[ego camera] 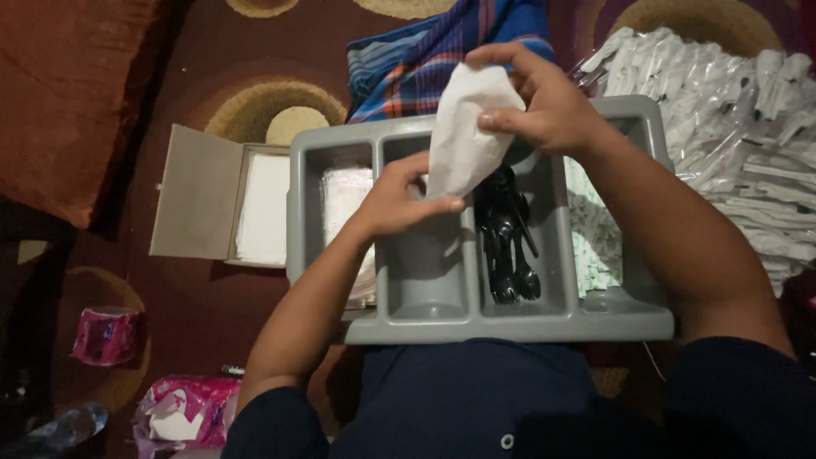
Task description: Wrapping plastic forks and spoons in napkins and organizing them into a grey sorting tray.
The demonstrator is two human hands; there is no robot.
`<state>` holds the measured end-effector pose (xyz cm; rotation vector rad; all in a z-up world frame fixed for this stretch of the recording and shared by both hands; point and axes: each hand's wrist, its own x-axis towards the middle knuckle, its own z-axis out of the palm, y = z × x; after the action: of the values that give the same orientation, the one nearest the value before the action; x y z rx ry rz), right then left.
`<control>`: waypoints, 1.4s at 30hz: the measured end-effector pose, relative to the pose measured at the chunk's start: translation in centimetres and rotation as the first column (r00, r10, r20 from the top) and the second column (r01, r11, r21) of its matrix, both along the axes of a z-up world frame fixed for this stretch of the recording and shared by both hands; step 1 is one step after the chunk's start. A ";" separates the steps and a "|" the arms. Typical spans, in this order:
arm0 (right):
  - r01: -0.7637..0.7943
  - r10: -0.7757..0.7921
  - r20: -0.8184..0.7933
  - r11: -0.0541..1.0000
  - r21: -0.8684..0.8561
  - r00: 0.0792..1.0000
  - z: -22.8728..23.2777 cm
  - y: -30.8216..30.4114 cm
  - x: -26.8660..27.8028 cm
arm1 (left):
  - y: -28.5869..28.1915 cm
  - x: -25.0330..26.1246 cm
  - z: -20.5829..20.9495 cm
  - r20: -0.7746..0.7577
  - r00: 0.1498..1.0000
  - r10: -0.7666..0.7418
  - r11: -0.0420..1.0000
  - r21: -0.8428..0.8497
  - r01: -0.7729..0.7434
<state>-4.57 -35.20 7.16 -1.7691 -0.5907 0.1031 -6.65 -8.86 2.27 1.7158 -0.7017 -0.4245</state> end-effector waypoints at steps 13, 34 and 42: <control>0.419 -0.264 0.337 0.709 -0.567 0.904 -0.8 -1.0 0.3 | -0.4 0.7 -2.0 -0.399 0.888 0.230 0.942 -0.137 -0.305; -0.199 0.036 -0.196 0.124 -0.972 0.980 -5.5 3.5 -1.3 | 0.9 1.6 -3.1 -0.510 0.833 0.215 0.827 -0.358 -0.433; -0.348 -0.078 -0.373 0.222 -0.911 0.925 -0.8 2.5 -1.2 | 0.8 1.5 -2.9 -0.528 0.825 0.203 0.820 -0.369 -0.438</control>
<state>-5.75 -32.66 6.36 -2.8406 -0.4059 1.1609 -5.16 -8.02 -0.61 1.1584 -0.1171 -0.3611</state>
